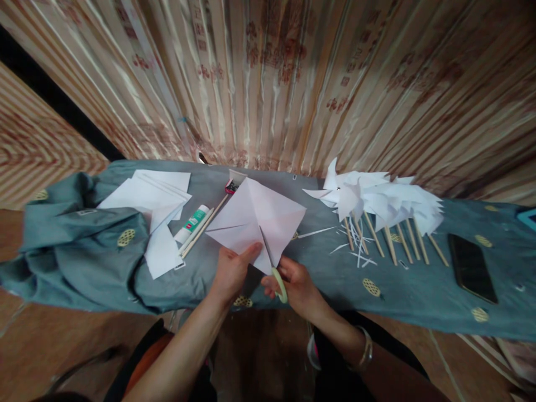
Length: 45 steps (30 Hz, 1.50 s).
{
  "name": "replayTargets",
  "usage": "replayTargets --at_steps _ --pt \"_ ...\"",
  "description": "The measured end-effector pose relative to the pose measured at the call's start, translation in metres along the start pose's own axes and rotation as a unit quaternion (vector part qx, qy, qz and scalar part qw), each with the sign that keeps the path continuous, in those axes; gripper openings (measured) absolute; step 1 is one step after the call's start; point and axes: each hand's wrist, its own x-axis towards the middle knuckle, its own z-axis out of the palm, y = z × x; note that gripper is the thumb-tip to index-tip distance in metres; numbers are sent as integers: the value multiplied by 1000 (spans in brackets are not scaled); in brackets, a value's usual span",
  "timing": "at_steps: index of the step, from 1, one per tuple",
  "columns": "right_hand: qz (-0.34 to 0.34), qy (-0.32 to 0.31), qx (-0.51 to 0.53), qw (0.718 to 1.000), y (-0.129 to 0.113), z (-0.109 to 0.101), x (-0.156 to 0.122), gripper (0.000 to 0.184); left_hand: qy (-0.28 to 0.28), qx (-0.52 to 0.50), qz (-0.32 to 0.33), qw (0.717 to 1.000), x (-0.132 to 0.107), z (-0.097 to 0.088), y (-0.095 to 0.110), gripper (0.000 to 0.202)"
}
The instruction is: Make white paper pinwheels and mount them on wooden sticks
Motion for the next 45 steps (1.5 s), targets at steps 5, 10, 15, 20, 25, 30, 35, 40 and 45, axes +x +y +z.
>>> replayTargets --at_steps 5,10,15,20,25,30,35,40,45 --pt "-5 -2 -12 1000 1 -1 0 36 4 -4 -3 1000 -1 2 2 24" --pt "-10 -11 -7 1000 4 -2 1 36 8 -9 -11 1000 -1 1 2 24" --pt "4 -41 -24 999 6 -4 -3 42 20 -12 4 1000 4 -2 5 29" --pt "29 -73 -52 996 4 -15 -12 56 48 -11 25 998 9 -10 19 32" --pt "62 -152 -105 981 -10 -51 -20 47 42 4 42 998 13 -23 28 41" --pt "17 -169 -85 982 -23 -91 -19 53 15 15 26 999 14 -34 32 50" --pt "-124 44 -34 991 -23 -99 -1 52 -36 57 -51 996 7 -34 25 45" --pt "-108 57 -8 993 -26 -95 16 50 -102 92 -115 984 -7 -27 15 36" --pt "-33 7 16 999 -27 -89 18 39 -159 120 -150 969 -16 -26 11 29"
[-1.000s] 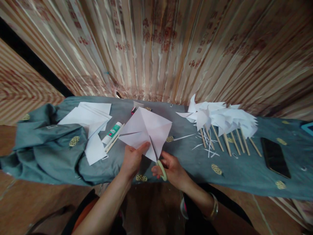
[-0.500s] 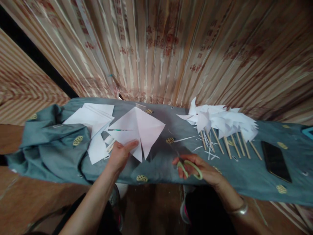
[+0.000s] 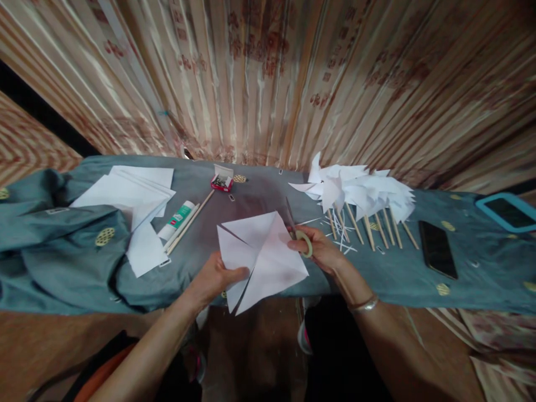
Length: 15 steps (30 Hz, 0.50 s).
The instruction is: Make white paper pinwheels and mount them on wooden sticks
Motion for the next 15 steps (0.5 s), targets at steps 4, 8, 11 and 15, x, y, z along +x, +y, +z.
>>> replayTargets --at_steps 4,8,11,15 --pt "25 -3 28 999 0 8 -1 36 -6 -49 -21 999 2 -5 1 31" --pt "17 59 116 991 4 19 4 35 5 -156 -1 988 4 -8 7 43" --pt "-15 119 179 977 11 28 11 33 -37 -246 46 967 6 -5 12 59" --pt "-48 145 198 968 18 42 19 31 -52 -269 92 957 10 5 11 49"
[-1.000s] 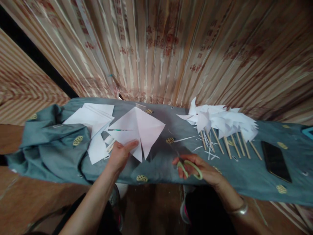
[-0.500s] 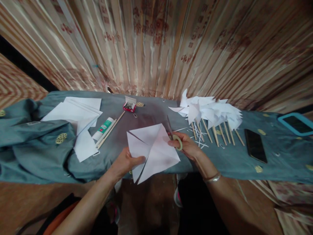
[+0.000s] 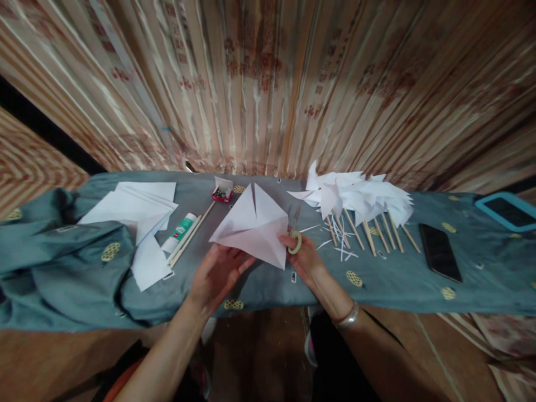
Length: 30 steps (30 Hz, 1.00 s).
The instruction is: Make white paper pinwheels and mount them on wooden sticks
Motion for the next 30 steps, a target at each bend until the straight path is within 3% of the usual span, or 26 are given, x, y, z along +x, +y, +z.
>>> replayTargets --at_steps 5,8,11,15,19,24,27,30 --pt "-23 -11 -4 1000 7 17 -5 32 76 96 45 991 8 6 -15 38" --pt "-31 -20 -25 999 8 24 -9 34 155 102 89 979 12 7 -18 48" --pt "-24 -22 -61 998 7 25 -13 41 199 108 110 968 14 4 -15 55" --pt "-1 -53 -114 992 5 17 -20 47 215 112 139 960 16 0 -6 54" --pt "24 -170 -160 972 4 4 -32 53 211 112 176 955 18 -2 6 53" --pt "108 -312 -232 915 3 -2 -49 61 218 106 202 949 21 -5 16 58" --pt "141 -327 -269 895 2 1 -54 63 222 107 203 948 23 -6 15 58" --pt "147 -322 -276 893 6 3 -54 59 218 114 197 949 24 -4 12 56"
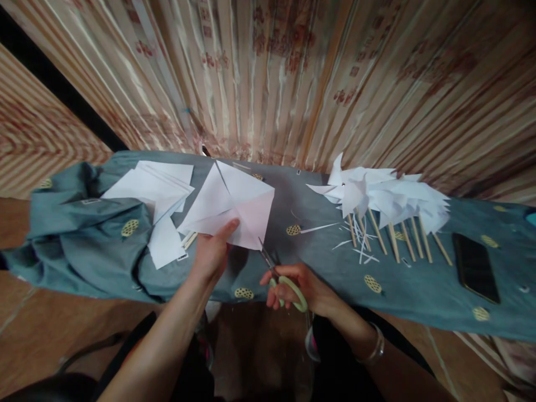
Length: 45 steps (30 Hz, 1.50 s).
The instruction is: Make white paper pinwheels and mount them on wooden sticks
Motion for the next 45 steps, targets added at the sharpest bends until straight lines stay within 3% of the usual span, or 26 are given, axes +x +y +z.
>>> replayTargets --at_steps 14,45 --pt "-24 12 21 999 10 -2 8 44 3 11 -14 1000 -5 2 -6 54" --pt "-4 27 29 999 5 1 9 54 -7 11 -16 1000 -6 0 -7 55"
